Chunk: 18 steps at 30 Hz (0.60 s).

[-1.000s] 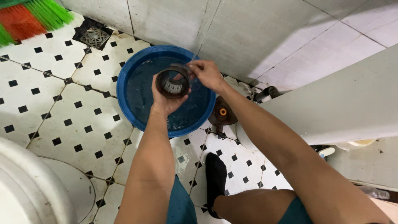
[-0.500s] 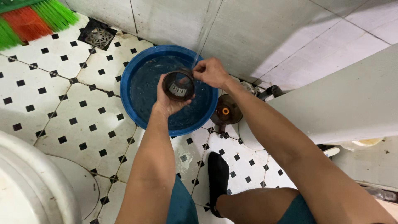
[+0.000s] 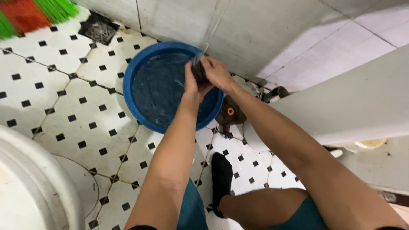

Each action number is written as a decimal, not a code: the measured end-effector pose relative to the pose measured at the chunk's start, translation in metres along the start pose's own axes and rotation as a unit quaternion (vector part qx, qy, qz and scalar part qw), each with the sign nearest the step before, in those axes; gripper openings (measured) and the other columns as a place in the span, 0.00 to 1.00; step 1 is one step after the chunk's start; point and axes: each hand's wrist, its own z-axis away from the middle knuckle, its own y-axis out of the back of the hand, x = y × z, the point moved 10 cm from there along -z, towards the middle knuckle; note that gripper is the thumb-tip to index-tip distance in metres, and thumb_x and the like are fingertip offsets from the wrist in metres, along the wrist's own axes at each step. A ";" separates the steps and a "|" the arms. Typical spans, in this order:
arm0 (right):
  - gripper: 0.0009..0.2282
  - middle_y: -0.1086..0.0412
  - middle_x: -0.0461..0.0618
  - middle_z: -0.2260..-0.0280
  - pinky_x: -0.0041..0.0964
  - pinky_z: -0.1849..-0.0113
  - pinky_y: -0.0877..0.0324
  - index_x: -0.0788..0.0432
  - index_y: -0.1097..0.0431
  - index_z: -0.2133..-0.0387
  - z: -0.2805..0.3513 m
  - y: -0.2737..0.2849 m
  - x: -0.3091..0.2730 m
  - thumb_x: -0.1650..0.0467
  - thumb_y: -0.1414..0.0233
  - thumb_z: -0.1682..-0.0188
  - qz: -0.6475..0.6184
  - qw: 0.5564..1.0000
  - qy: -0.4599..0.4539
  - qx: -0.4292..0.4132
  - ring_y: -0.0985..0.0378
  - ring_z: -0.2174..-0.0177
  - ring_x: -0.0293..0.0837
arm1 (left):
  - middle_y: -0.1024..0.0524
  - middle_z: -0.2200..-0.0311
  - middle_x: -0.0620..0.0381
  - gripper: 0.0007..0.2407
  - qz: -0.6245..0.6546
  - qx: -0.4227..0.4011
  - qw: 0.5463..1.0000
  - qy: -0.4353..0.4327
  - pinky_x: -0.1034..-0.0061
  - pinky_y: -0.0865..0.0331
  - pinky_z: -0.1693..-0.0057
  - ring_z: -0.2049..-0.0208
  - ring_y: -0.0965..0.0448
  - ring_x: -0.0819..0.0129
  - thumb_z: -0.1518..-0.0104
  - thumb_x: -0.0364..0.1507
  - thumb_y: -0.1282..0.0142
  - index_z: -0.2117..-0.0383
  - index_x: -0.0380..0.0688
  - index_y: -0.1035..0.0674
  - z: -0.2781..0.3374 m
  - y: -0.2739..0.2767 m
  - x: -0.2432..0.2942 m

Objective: The person disassembles a blender, carries the parts to a bathroom, and washes them by hand in a blue basin using running water. The person scrubs the blender jar, lid, and blade assembly, then rinses each component thoroughly.

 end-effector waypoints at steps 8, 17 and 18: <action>0.15 0.24 0.64 0.65 0.53 0.58 0.28 0.63 0.28 0.53 0.019 -0.007 -0.067 0.66 0.47 0.47 0.234 0.967 0.089 -0.053 0.21 0.63 0.62 | 0.19 0.72 0.43 0.30 -0.151 0.218 0.964 -0.019 0.60 0.26 0.71 0.75 0.19 0.52 0.36 0.51 0.67 0.63 0.33 0.19 0.003 0.062 -0.025; 0.16 0.24 0.65 0.58 0.50 0.53 0.28 0.64 0.27 0.49 0.009 0.009 -0.068 0.74 0.43 0.52 0.230 0.957 0.164 -0.060 0.21 0.58 0.60 | 0.22 0.46 0.35 0.27 -0.654 0.051 0.740 0.147 0.67 0.22 0.60 0.62 0.13 0.44 0.32 0.48 0.55 0.38 0.36 0.31 0.062 0.036 -0.167; 0.17 0.24 0.64 0.56 0.50 0.52 0.28 0.63 0.27 0.50 0.011 0.008 -0.068 0.75 0.42 0.54 0.222 0.958 0.167 -0.068 0.21 0.57 0.60 | 0.23 0.44 0.35 0.31 -0.603 0.086 0.767 0.204 0.64 0.17 0.60 0.62 0.11 0.43 0.33 0.48 0.57 0.33 0.32 0.39 0.071 0.044 -0.167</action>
